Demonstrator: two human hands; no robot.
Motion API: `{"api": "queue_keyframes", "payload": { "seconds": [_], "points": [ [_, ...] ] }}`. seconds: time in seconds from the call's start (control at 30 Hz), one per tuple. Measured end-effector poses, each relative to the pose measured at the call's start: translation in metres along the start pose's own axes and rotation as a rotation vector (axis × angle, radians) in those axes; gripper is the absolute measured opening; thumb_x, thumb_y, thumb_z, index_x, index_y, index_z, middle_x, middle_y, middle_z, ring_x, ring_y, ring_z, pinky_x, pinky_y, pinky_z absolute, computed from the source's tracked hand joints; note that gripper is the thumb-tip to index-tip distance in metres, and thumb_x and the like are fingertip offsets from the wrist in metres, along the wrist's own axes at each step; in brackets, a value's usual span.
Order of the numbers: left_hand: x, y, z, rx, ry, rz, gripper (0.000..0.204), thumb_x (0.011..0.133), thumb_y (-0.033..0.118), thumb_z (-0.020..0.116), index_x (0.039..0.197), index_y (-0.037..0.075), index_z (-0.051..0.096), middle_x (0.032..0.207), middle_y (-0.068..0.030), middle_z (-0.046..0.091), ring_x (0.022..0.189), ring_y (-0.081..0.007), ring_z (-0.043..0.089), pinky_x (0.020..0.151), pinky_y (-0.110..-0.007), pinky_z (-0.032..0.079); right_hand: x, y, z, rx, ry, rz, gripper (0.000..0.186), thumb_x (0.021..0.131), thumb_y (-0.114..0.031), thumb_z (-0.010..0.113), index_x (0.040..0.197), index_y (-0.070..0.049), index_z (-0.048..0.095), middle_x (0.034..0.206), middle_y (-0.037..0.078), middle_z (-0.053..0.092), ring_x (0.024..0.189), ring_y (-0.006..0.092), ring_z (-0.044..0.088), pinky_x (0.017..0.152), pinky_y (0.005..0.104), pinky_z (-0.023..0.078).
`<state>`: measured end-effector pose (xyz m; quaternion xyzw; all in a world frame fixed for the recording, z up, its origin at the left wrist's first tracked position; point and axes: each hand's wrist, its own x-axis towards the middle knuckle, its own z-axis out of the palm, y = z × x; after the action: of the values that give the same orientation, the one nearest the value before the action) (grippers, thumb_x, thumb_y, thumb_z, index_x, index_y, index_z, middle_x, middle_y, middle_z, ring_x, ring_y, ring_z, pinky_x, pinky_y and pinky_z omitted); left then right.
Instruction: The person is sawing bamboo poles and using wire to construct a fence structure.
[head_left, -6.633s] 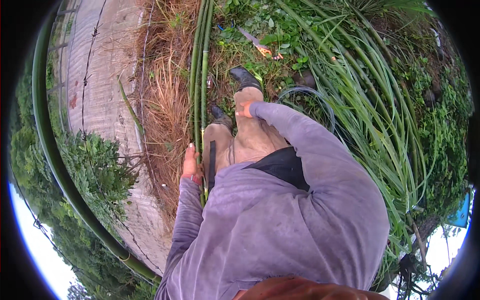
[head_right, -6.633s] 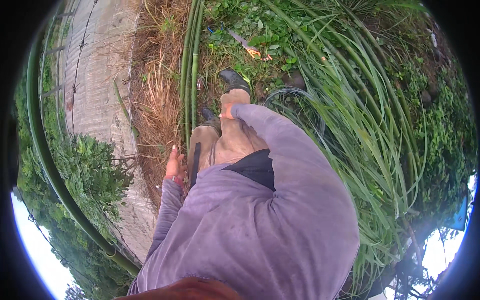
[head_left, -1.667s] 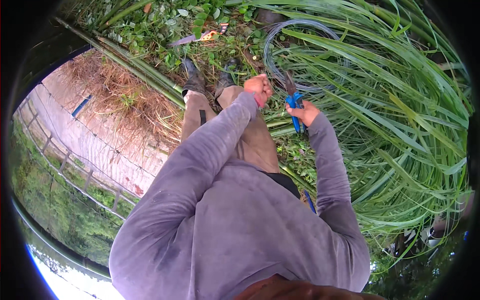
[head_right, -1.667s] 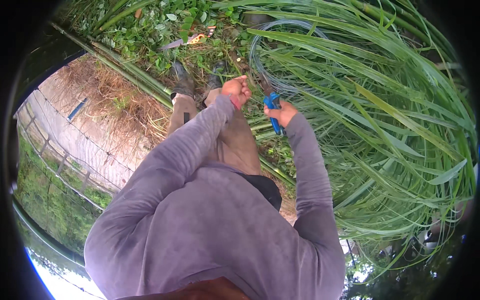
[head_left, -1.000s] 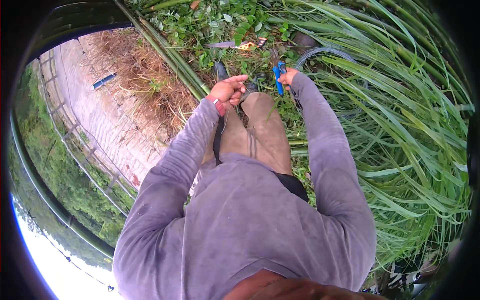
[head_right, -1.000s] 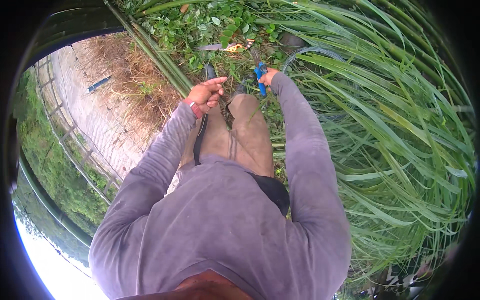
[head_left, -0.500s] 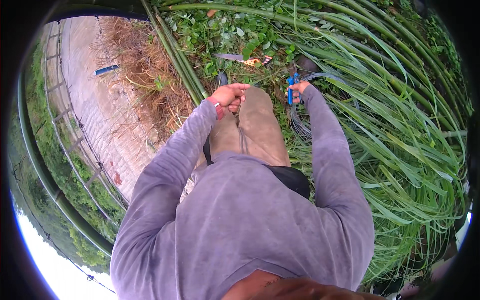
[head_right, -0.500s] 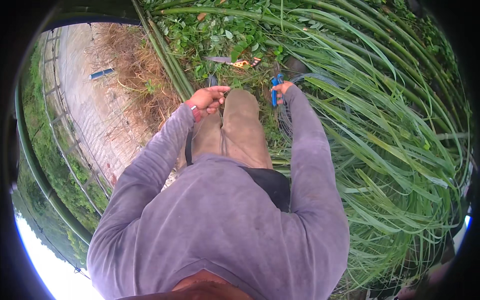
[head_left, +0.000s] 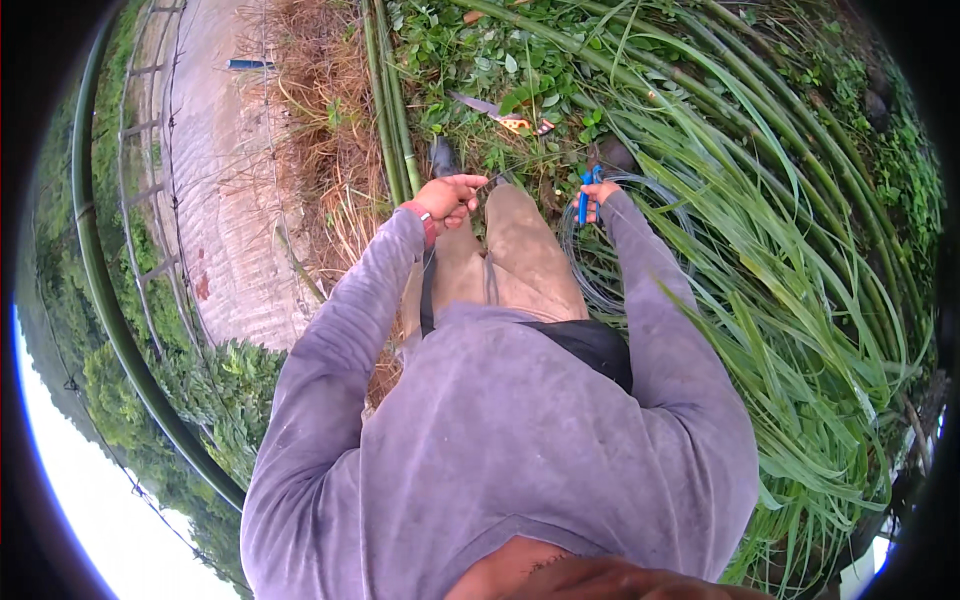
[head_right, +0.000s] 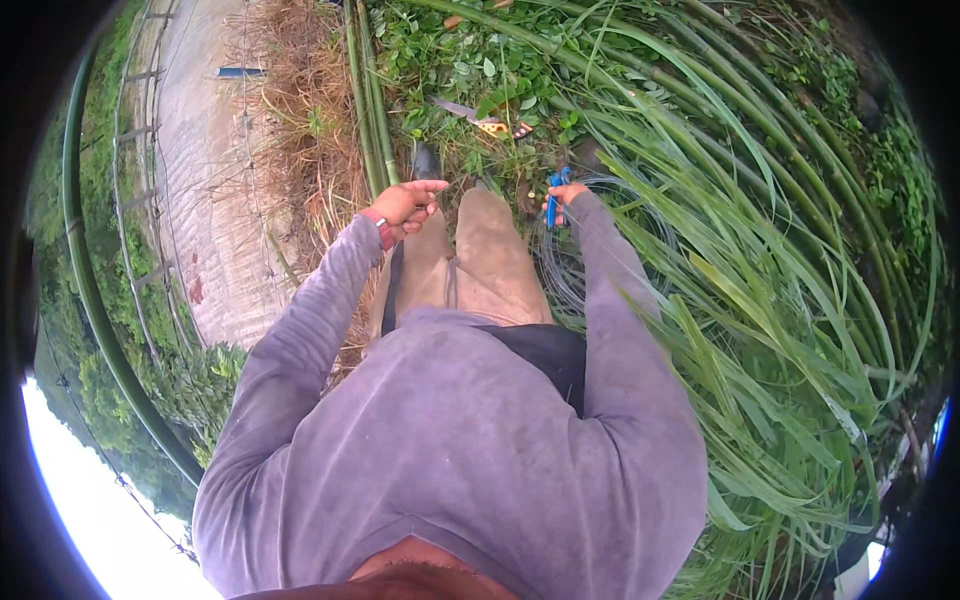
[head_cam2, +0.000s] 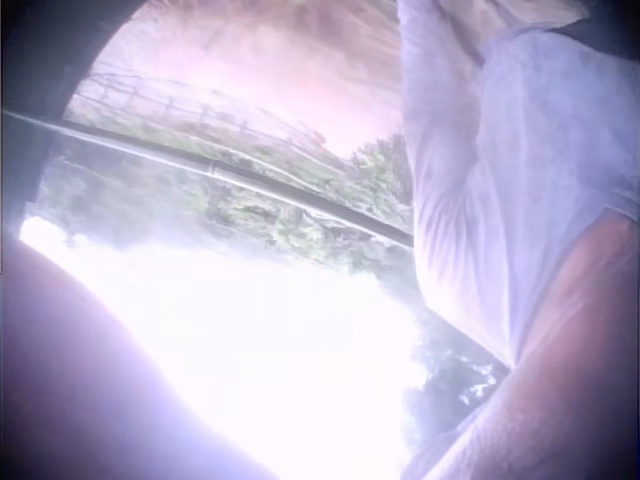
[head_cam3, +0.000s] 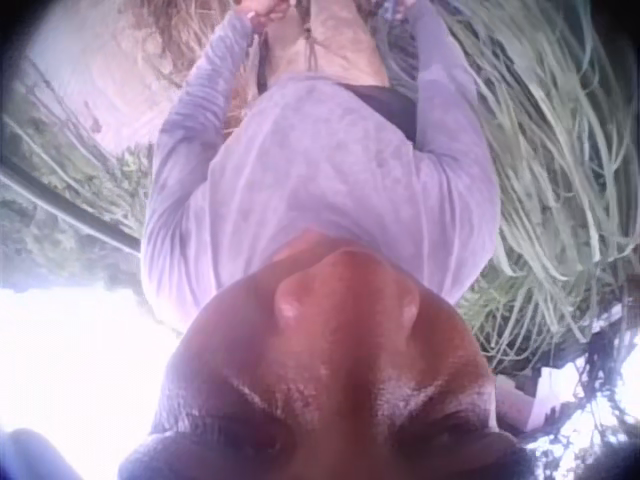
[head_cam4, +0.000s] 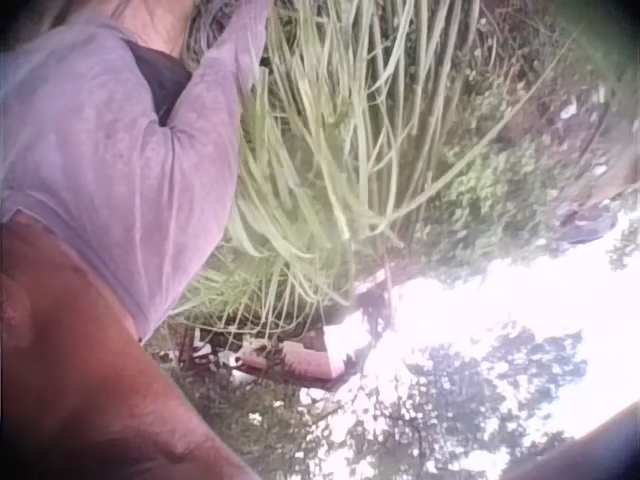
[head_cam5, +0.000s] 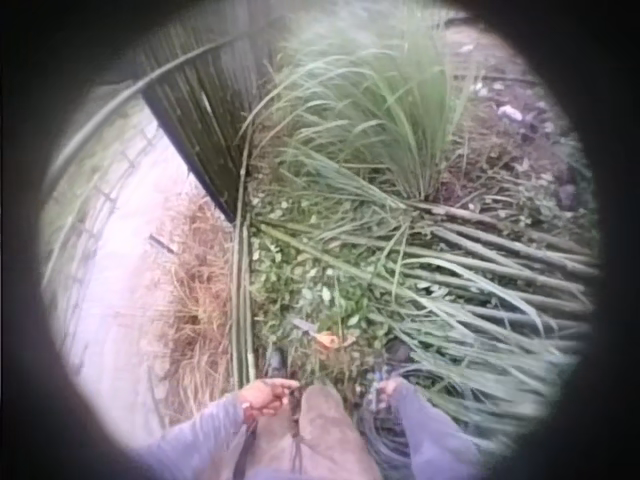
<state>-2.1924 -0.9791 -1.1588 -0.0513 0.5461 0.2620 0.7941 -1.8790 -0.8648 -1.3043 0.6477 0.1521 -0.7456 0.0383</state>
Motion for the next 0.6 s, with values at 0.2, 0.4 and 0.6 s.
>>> {"api": "queue_keyframes", "payload": {
  "seconds": [0.2,0.4,0.6],
  "points": [
    [-0.021,-0.039,0.016,-0.085,0.030,0.042,0.039,0.084,0.004,0.040,0.123,0.011,0.042,0.066,0.0001,0.049,0.040,-0.0033,0.028,0.034,-0.019,0.022,-0.003,0.012,0.003,-0.074,-0.057,0.021,0.022,0.081,-0.015,0.054,0.098,-0.003,0.049,0.088,0.012,0.059,0.080,0.0291,0.060,0.063,0.0515,0.050],
    [-0.026,-0.069,0.027,-0.161,0.045,0.085,0.037,0.083,0.005,0.041,0.119,0.008,0.042,0.067,0.0005,0.049,0.038,-0.0042,0.028,0.033,-0.020,0.022,-0.012,0.015,0.011,-0.028,-0.030,0.082,0.018,0.083,-0.015,0.050,0.096,-0.003,0.050,0.082,0.011,0.059,0.070,0.0286,0.058,0.064,0.0492,0.049],
    [-0.037,-0.093,0.034,-0.047,0.167,0.144,0.032,0.082,0.006,0.042,0.113,0.007,0.050,0.063,0.0009,0.050,0.039,-0.0057,0.033,0.033,-0.022,0.023,-0.025,0.017,0.001,-0.140,-0.095,0.065,0.015,0.084,-0.020,0.051,0.073,-0.011,0.046,0.061,0.006,0.049,0.056,0.0200,0.051,0.049,0.0433,0.042]
  ]
}}
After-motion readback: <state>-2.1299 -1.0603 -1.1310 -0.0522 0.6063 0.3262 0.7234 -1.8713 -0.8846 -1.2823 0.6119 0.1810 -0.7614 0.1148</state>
